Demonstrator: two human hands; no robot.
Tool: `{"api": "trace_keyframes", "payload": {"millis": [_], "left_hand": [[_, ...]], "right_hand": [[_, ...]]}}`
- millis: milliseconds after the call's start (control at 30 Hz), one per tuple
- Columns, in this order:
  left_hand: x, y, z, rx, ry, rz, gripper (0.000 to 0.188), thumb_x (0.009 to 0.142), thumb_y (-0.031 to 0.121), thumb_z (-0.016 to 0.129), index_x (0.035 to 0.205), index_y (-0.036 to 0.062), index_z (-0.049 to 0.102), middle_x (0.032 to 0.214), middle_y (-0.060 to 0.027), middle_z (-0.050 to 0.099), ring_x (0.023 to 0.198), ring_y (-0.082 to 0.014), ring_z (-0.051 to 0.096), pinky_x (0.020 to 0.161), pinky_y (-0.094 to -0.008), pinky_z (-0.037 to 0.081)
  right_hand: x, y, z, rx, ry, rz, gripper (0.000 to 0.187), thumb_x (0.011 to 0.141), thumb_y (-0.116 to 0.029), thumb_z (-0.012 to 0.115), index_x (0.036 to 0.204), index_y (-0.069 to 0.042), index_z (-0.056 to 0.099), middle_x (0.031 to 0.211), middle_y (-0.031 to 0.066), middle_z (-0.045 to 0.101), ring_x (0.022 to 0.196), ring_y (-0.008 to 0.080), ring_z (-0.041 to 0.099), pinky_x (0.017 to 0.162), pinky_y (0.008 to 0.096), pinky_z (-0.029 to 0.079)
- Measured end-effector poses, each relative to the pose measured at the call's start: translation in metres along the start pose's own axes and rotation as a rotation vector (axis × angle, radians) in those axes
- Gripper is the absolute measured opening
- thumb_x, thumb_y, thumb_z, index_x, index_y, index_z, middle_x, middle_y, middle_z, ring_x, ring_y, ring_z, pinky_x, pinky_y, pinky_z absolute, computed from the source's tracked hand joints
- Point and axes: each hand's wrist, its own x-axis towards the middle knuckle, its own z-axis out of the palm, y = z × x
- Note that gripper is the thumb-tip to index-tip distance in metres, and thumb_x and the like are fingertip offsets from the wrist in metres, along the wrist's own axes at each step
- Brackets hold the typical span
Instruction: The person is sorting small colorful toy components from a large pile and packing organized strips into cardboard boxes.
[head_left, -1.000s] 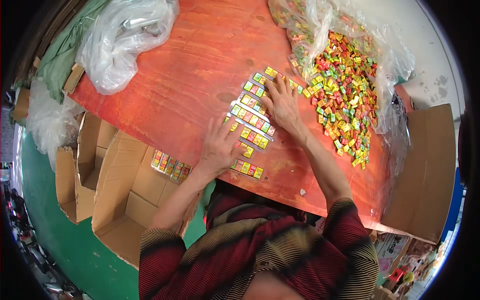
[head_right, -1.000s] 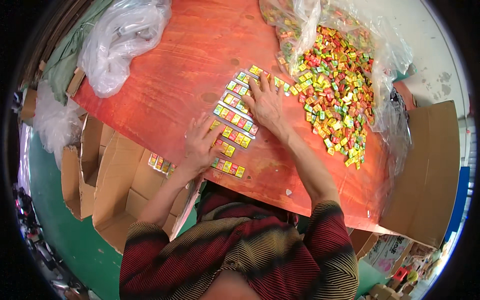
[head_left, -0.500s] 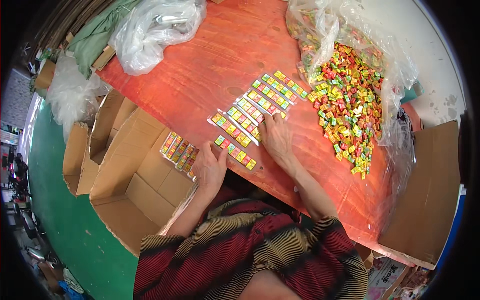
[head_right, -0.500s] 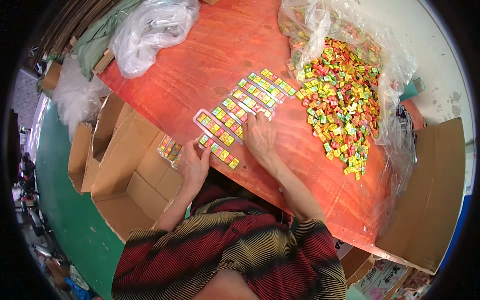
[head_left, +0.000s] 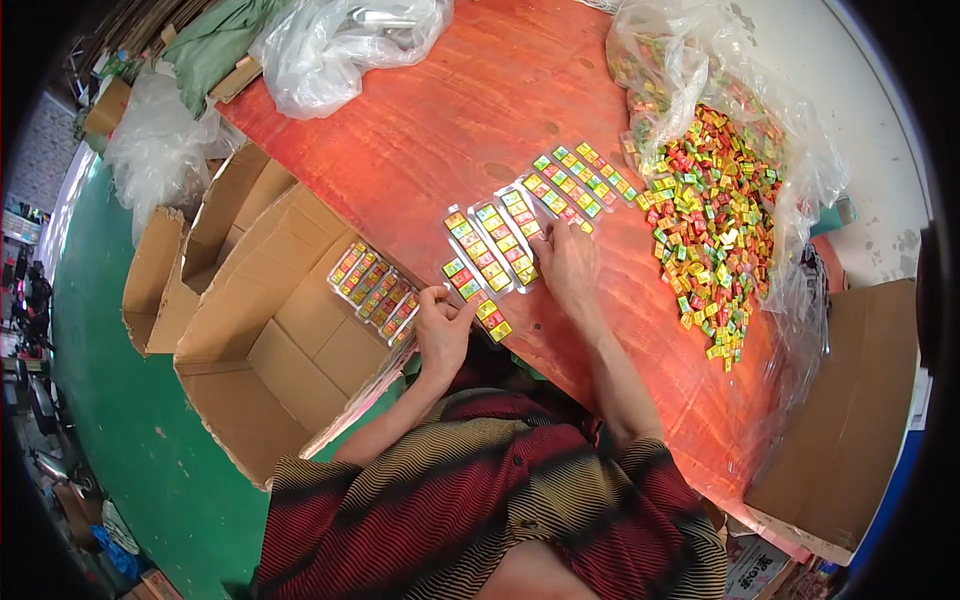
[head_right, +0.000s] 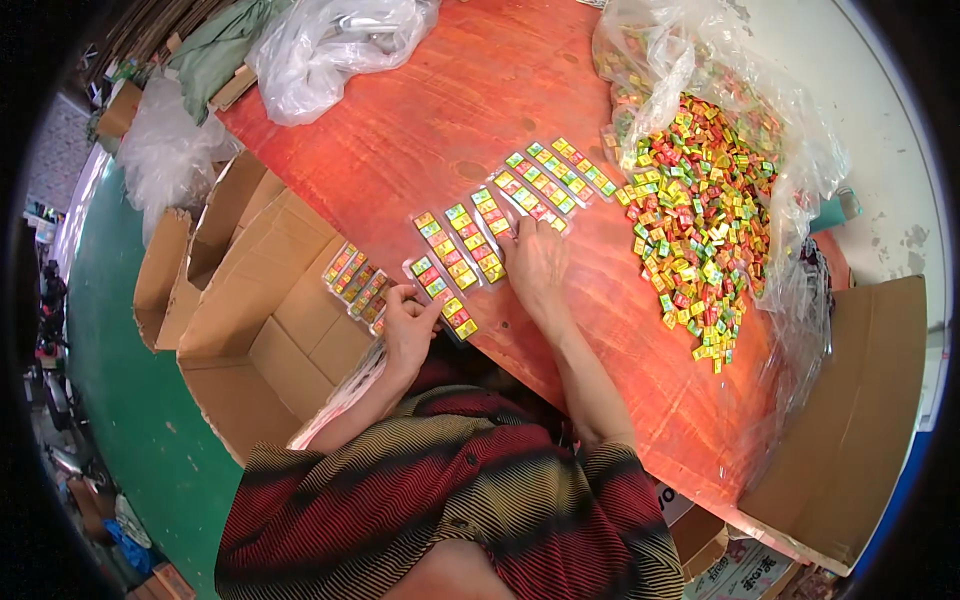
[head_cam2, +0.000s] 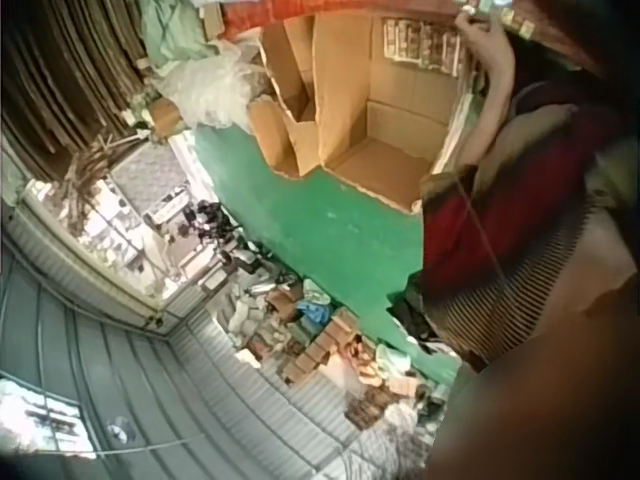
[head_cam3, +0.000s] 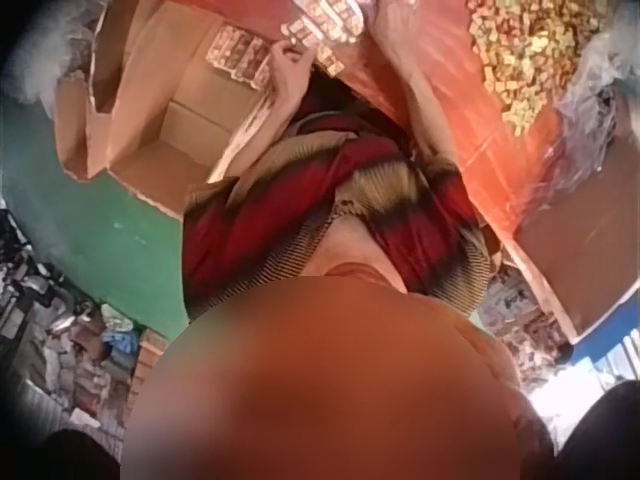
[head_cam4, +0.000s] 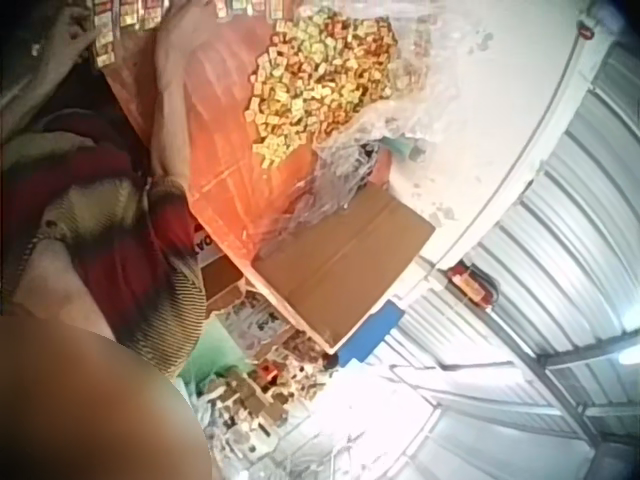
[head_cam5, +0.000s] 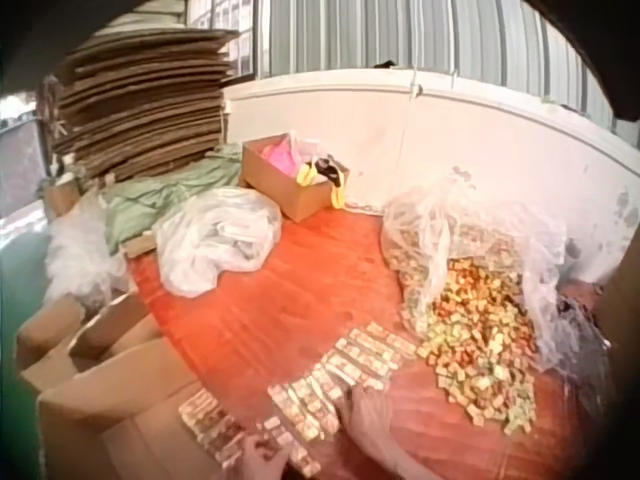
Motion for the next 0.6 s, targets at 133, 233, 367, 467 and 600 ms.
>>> {"api": "trace_keyframes", "payload": {"millis": [133, 233, 367, 467, 600], "left_hand": [[-0.004, 0.025, -0.006, -0.236, -0.064, -0.214, 0.027, 0.078, 0.011, 0.063, 0.093, 0.0011, 0.043, 0.060, -0.0033, 0.053, 0.049, -0.0094, 0.053, 0.040, -0.0208, 0.042], [0.001, 0.014, -0.014, -0.427, -0.099, -0.329, 0.021, 0.079, 0.011, 0.063, 0.088, 0.0025, 0.046, 0.061, -0.0036, 0.055, 0.049, -0.0098, 0.054, 0.041, -0.0207, 0.044], [0.002, 0.012, -0.030, -0.513, -0.084, -0.347, 0.016, 0.080, 0.010, 0.061, 0.083, 0.0038, 0.047, 0.063, -0.0041, 0.055, 0.050, -0.0096, 0.055, 0.042, -0.0197, 0.046], [0.004, 0.009, -0.040, -0.590, -0.088, -0.318, 0.020, 0.077, 0.013, 0.066, 0.080, 0.0042, 0.048, 0.065, -0.0049, 0.057, 0.049, -0.0095, 0.055, 0.043, -0.0199, 0.045], [0.013, 0.020, -0.048, -0.637, -0.178, -0.235, 0.012, 0.081, 0.009, 0.059, 0.082, 0.0036, 0.048, 0.066, -0.0052, 0.057, 0.053, -0.0096, 0.056, 0.045, -0.0192, 0.046]], "right_hand": [[0.004, 0.009, -0.004, 0.267, -0.134, 0.161, 0.022, 0.074, -0.021, 0.063, 0.084, -0.002, 0.060, 0.070, 0.0134, 0.061, 0.065, 0.0262, 0.059, 0.061, 0.0374, 0.045], [0.009, 0.019, -0.003, 0.370, -0.158, 0.242, 0.019, 0.075, -0.018, 0.060, 0.077, 0.001, 0.061, 0.063, 0.0120, 0.060, 0.057, 0.0192, 0.058, 0.053, 0.0327, 0.044], [0.014, 0.032, -0.017, 0.601, -0.226, 0.349, 0.018, 0.077, -0.013, 0.061, 0.073, 0.004, 0.059, 0.059, 0.0045, 0.055, 0.055, 0.0087, 0.050, 0.049, 0.0251, 0.040], [0.007, 0.035, -0.015, 0.853, -0.227, 0.451, 0.017, 0.078, -0.013, 0.061, 0.070, 0.003, 0.058, 0.059, 0.0029, 0.055, 0.055, 0.0077, 0.050, 0.048, 0.0243, 0.040], [0.001, 0.011, -0.015, 0.828, -0.330, 0.411, 0.017, 0.077, -0.013, 0.061, 0.072, 0.003, 0.057, 0.060, 0.0042, 0.056, 0.054, 0.0093, 0.051, 0.048, 0.0260, 0.040]]}}
